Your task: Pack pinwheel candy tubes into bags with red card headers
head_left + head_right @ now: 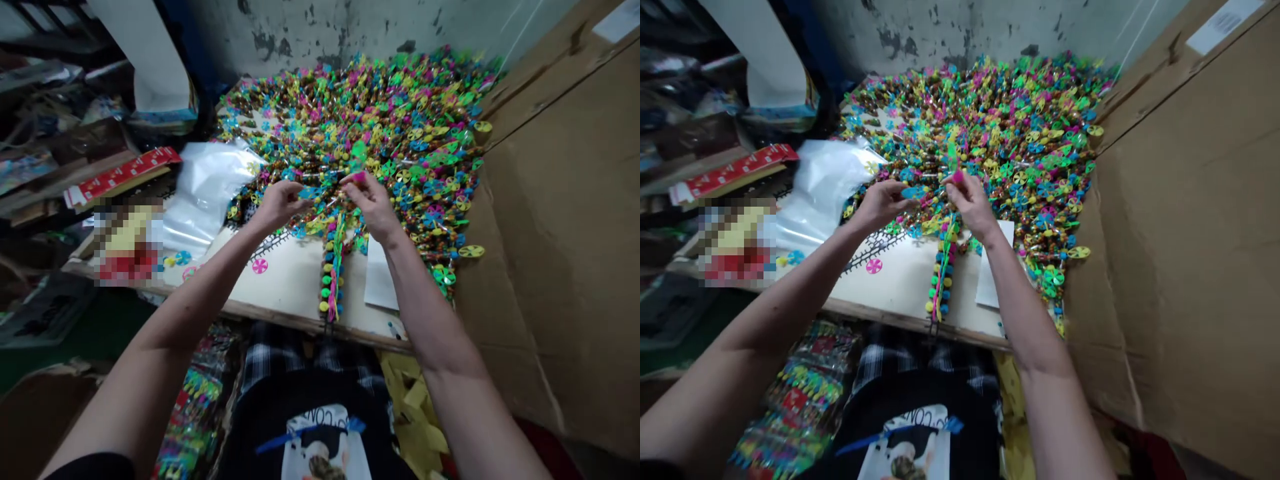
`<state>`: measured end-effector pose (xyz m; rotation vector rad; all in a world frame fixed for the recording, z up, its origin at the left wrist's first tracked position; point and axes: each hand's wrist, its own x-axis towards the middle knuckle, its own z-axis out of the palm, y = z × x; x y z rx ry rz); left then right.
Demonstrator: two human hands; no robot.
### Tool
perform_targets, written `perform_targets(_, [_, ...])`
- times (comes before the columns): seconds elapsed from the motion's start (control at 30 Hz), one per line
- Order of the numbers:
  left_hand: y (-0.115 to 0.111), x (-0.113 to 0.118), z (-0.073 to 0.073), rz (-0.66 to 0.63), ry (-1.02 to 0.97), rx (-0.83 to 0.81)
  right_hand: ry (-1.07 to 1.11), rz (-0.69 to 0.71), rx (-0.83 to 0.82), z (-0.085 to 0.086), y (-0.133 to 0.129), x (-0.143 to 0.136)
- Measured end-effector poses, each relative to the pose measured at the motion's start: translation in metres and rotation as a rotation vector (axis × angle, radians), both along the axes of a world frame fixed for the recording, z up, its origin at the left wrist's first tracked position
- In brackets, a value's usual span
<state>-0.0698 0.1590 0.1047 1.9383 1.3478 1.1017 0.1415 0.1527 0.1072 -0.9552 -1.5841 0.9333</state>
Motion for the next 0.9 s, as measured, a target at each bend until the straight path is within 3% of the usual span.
perform_targets(0.1, [-0.046, -0.012, -0.031, 0.047, 0.007, -0.057, 0.017, -0.147, -0.031, -0.019, -0.049, 0.018])
perform_targets(0.2, [-0.093, -0.008, -0.07, 0.065, -0.013, -0.163, 0.071, -0.211, -0.169, -0.051, -0.106, 0.03])
perform_targets(0.33, [-0.129, 0.006, -0.102, 0.075, -0.01, -0.181, 0.122, -0.241, -0.299, -0.09, -0.173, 0.03])
perform_targets(0.43, [-0.137, 0.008, -0.108, 0.004, 0.006, -0.134, 0.009, -0.215, -0.298, -0.103, -0.203, 0.023])
perform_targets(0.53, [-0.145, 0.005, -0.106, -0.077, 0.122, -0.089, -0.17, -0.202, -0.251, -0.107, -0.218, 0.017])
perform_targets(0.77, [-0.196, 0.015, -0.095, -0.17, 0.534, 0.008, -0.269, -0.249, -0.208, -0.109, -0.227, 0.001])
perform_targets(0.9, [-0.204, 0.028, -0.097, -0.126, 0.571, 0.001, -0.273, -0.353, -0.178, -0.112, -0.227, -0.012])
